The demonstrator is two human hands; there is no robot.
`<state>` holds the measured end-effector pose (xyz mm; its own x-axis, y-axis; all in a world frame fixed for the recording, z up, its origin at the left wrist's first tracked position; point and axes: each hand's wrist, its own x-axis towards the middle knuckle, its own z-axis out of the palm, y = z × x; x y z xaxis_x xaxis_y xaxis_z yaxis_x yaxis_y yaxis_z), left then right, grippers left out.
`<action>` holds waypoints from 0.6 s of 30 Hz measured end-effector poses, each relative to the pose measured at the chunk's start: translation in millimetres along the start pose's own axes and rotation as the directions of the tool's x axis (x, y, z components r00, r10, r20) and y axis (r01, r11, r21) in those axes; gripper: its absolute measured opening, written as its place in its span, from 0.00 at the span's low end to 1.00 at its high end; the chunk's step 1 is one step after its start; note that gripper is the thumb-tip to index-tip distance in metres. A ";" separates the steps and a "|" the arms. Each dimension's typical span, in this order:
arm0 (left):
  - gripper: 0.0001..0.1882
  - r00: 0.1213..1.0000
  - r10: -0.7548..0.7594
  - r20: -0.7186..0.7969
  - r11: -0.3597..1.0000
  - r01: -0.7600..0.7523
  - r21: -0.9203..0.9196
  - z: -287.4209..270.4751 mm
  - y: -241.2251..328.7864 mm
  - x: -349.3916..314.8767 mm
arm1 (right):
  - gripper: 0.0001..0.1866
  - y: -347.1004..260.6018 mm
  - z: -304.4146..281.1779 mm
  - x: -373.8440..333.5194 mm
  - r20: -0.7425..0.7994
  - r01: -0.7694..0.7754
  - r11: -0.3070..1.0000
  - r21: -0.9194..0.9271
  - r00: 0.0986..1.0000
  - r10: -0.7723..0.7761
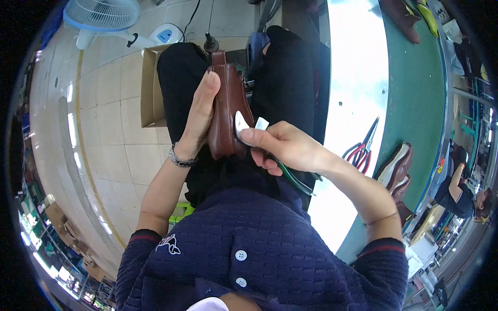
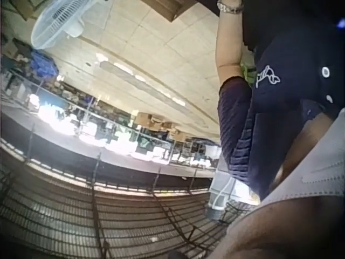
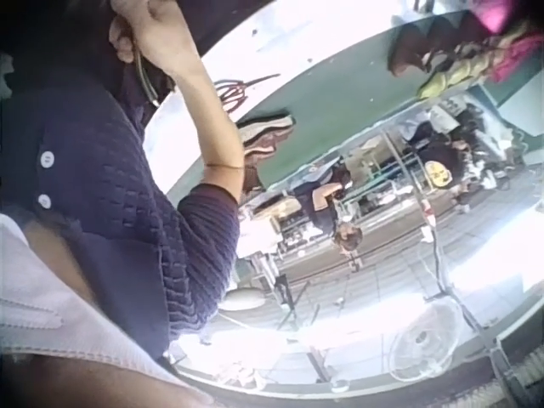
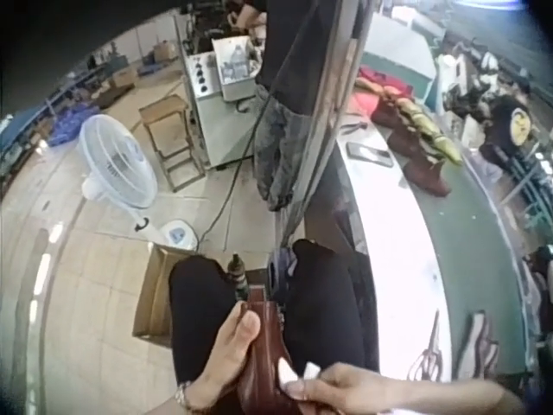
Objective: Finishing the lasting and trimming of a leather shoe upper on a workbench.
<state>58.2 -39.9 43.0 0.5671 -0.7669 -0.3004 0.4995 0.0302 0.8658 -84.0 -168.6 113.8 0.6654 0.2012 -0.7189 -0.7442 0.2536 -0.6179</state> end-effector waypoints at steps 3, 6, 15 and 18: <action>0.24 0.999 -0.036 0.005 0.996 0.037 -0.084 -1.3 2.0 1.8 | 0.34 2.6 -0.3 1.0 -0.009 0.002 0.996 0.090 1.000 -0.001; 0.23 1.000 -0.005 -0.002 0.997 0.004 -0.083 0.1 -4.7 0.5 | 0.34 -4.3 -3.5 0.2 -0.051 -0.029 0.994 0.102 0.998 0.034; 0.21 0.997 0.068 -0.032 0.997 -0.067 0.033 15.0 -1.5 -6.6 | 0.36 -50.2 -0.9 -13.1 -0.184 -0.175 0.796 -0.579 0.979 0.082; 0.22 0.998 0.063 -0.031 0.997 -0.061 0.047 10.1 -6.0 -1.8 | 0.35 -62.2 -3.3 -11.4 -0.209 -0.174 0.628 -0.758 0.978 0.018</action>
<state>47.6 -45.2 42.4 0.6173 -0.7433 -0.2579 0.4328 0.0470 0.9003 -45.5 -189.8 159.4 0.6253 0.0032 -0.7804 -0.6271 -0.5931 -0.5049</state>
